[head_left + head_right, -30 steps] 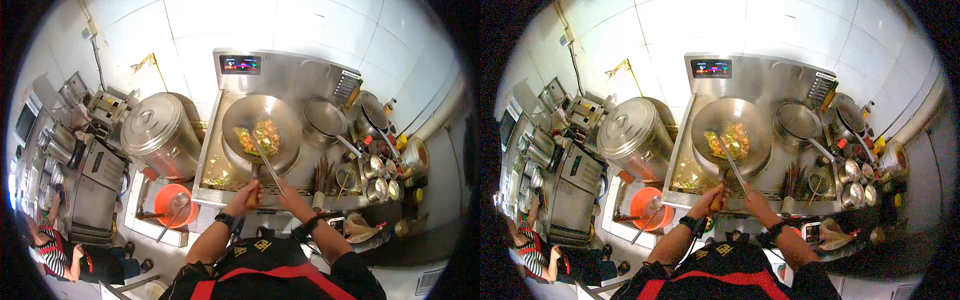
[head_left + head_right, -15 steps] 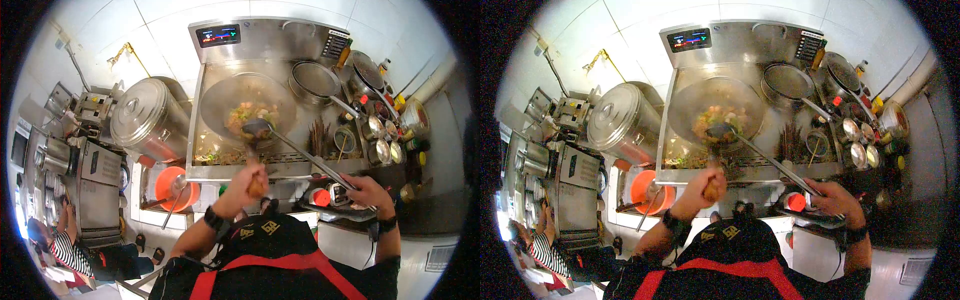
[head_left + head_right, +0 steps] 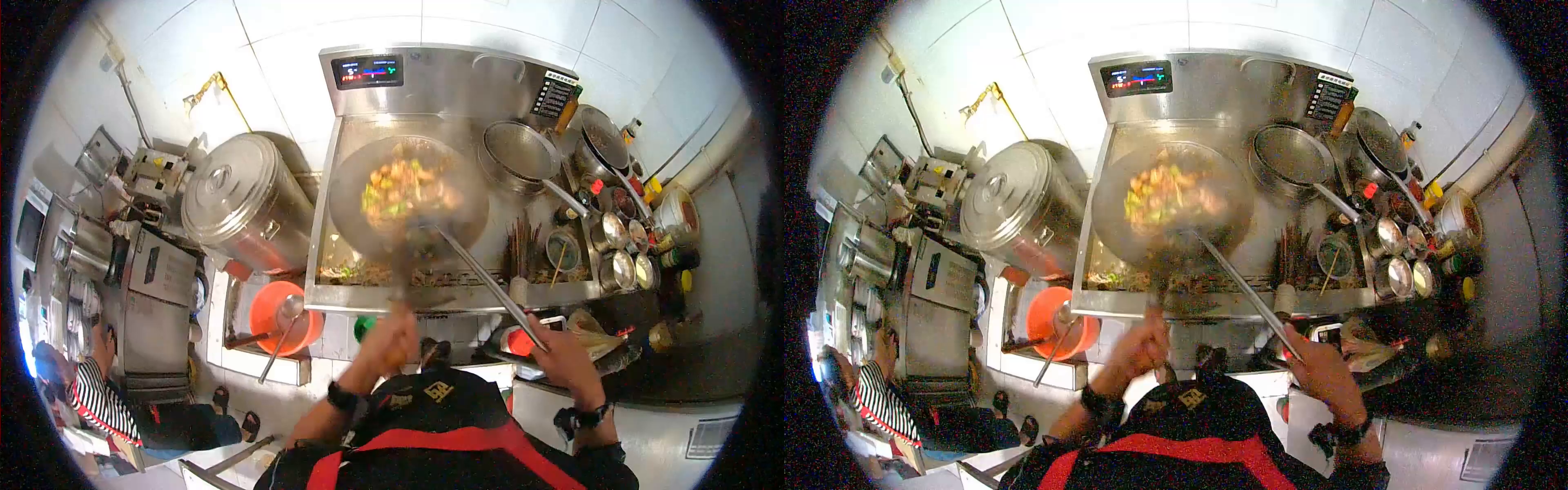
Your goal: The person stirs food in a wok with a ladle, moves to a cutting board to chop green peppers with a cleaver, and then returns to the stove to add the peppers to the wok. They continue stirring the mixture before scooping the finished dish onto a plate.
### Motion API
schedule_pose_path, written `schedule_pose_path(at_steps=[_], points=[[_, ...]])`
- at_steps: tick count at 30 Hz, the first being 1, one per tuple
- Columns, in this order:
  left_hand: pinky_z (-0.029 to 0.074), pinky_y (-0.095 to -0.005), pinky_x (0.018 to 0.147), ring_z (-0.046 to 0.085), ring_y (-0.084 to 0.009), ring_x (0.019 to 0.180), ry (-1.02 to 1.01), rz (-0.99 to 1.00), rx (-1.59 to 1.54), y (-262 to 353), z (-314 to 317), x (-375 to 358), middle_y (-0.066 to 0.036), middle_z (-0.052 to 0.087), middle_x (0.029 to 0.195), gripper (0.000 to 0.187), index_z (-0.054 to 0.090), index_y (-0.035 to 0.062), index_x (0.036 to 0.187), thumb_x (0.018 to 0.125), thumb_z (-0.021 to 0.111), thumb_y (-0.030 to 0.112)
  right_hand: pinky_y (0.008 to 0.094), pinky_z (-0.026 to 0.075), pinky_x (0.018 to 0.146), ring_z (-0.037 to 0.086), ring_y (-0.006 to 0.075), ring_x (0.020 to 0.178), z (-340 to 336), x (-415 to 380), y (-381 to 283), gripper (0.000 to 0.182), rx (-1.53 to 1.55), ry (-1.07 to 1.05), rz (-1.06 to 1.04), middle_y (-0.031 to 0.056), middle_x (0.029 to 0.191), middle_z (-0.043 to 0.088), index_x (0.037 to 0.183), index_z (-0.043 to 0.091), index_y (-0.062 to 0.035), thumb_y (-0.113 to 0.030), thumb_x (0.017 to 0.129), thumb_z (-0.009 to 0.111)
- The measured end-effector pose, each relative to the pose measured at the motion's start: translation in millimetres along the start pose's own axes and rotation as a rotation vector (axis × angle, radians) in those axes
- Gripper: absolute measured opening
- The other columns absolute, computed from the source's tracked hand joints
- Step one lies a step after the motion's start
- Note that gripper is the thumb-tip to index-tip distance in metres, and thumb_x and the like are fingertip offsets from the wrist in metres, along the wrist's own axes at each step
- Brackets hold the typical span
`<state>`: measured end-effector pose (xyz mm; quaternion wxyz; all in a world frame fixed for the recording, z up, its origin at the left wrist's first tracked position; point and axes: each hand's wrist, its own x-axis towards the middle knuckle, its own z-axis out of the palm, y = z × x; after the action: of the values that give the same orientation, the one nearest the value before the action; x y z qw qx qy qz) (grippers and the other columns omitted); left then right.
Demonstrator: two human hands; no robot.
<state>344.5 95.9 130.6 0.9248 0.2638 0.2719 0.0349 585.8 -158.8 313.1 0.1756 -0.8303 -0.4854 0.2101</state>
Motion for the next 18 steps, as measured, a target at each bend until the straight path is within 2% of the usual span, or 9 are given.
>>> schedule_pose_path(at_steps=[1,4,5,7,8,10,15,16,18], points=[[0.044,-0.0301,0.050,0.054,-0.0126,0.059,0.024,-0.124,-0.385,57.6,45.0,-5.1,0.001,0.053,0.071,0.010,0.054,0.0120,0.090,0.092,0.063,0.016,0.0503,0.049,0.072,0.063,0.0409,0.080,-5.8,-3.7,-2.8,0.059,-0.008,-0.003,-0.003,0.0214,0.090,0.066,0.142,0.049,-0.0125,-0.018,0.085,0.062],[0.044,-0.0295,0.050,0.052,-0.0115,0.057,-0.013,-0.167,-0.300,88.4,62.1,9.7,0.002,0.051,0.069,0.011,0.053,0.0129,0.088,0.093,0.062,0.016,0.0499,0.049,0.072,0.063,0.0403,0.081,-11.4,-0.3,-5.6,0.060,-0.247,-0.069,0.056,0.0215,0.090,0.066,0.141,0.048,-0.0099,-0.017,0.083,0.063],[0.044,-0.0295,0.050,0.052,-0.0115,0.057,-0.021,-0.156,-0.295,85.2,52.1,20.4,0.002,0.051,0.069,0.011,0.053,0.0129,0.088,0.093,0.062,0.016,0.0501,0.049,0.072,0.063,0.0397,0.081,4.4,5.9,2.2,0.058,-0.283,-0.010,0.021,0.0206,0.089,0.066,0.140,0.049,-0.0086,-0.017,0.084,0.063],[0.044,-0.0296,0.052,0.050,-0.0110,0.056,-0.027,-0.101,-0.230,68.8,20.5,45.9,0.002,0.052,0.070,0.013,0.052,0.0126,0.086,0.093,0.063,0.017,0.0520,0.052,0.071,0.064,0.0421,0.079,50.8,20.6,36.2,0.063,-0.277,-0.017,0.014,0.0231,0.090,0.064,0.149,0.032,-0.0069,-0.018,0.092,0.056],[0.044,-0.0299,0.052,0.049,-0.0109,0.056,0.056,-0.056,-0.211,68.4,23.5,48.6,0.002,0.051,0.069,0.014,0.051,0.0126,0.086,0.092,0.063,0.018,0.0520,0.052,0.071,0.064,0.0421,0.079,64.7,24.9,37.7,0.063,-0.279,-0.008,0.016,0.0231,0.090,0.064,0.149,0.032,-0.0069,-0.018,0.092,0.056],[0.044,-0.0299,0.053,0.050,-0.0110,0.058,0.042,-0.021,-0.197,65.1,24.1,61.5,0.001,0.050,0.069,0.014,0.051,0.0127,0.087,0.093,0.062,0.018,0.0506,0.051,0.071,0.062,0.0431,0.079,85.0,34.5,32.0,0.060,-0.301,0.065,0.156,0.0254,0.088,0.062,0.145,0.041,-0.0080,-0.017,0.089,0.059],[0.046,-0.0295,0.059,0.052,-0.0129,0.066,-0.033,0.087,-0.192,49.7,20.8,83.4,-0.002,0.053,0.079,0.020,0.053,0.0096,0.094,0.097,0.062,0.028,0.0514,0.050,0.071,0.061,0.0461,0.079,110.5,48.7,44.8,0.061,-0.148,0.080,0.142,0.0275,0.089,0.062,0.147,0.037,-0.0073,-0.016,0.090,0.058],[0.047,-0.0306,0.067,0.053,-0.0158,0.074,-0.009,0.092,-0.240,43.8,19.9,84.0,-0.005,0.054,0.086,0.027,0.055,0.0070,0.104,0.100,0.055,0.034,0.0478,0.051,0.070,0.062,0.0422,0.077,115.7,49.1,48.0,0.060,-0.036,0.128,0.128,0.0257,0.087,0.063,0.147,0.039,-0.0064,-0.016,0.091,0.058],[0.047,-0.0314,0.071,0.053,-0.0172,0.079,-0.102,0.000,-0.371,21.0,9.6,77.8,-0.007,0.055,0.090,0.031,0.054,0.0061,0.109,0.102,0.050,0.036,0.0442,0.051,0.070,0.064,0.0383,0.076,117.7,56.9,45.8,0.058,0.071,0.174,0.121,0.0240,0.086,0.063,0.146,0.040,-0.0055,-0.016,0.092,0.057]])
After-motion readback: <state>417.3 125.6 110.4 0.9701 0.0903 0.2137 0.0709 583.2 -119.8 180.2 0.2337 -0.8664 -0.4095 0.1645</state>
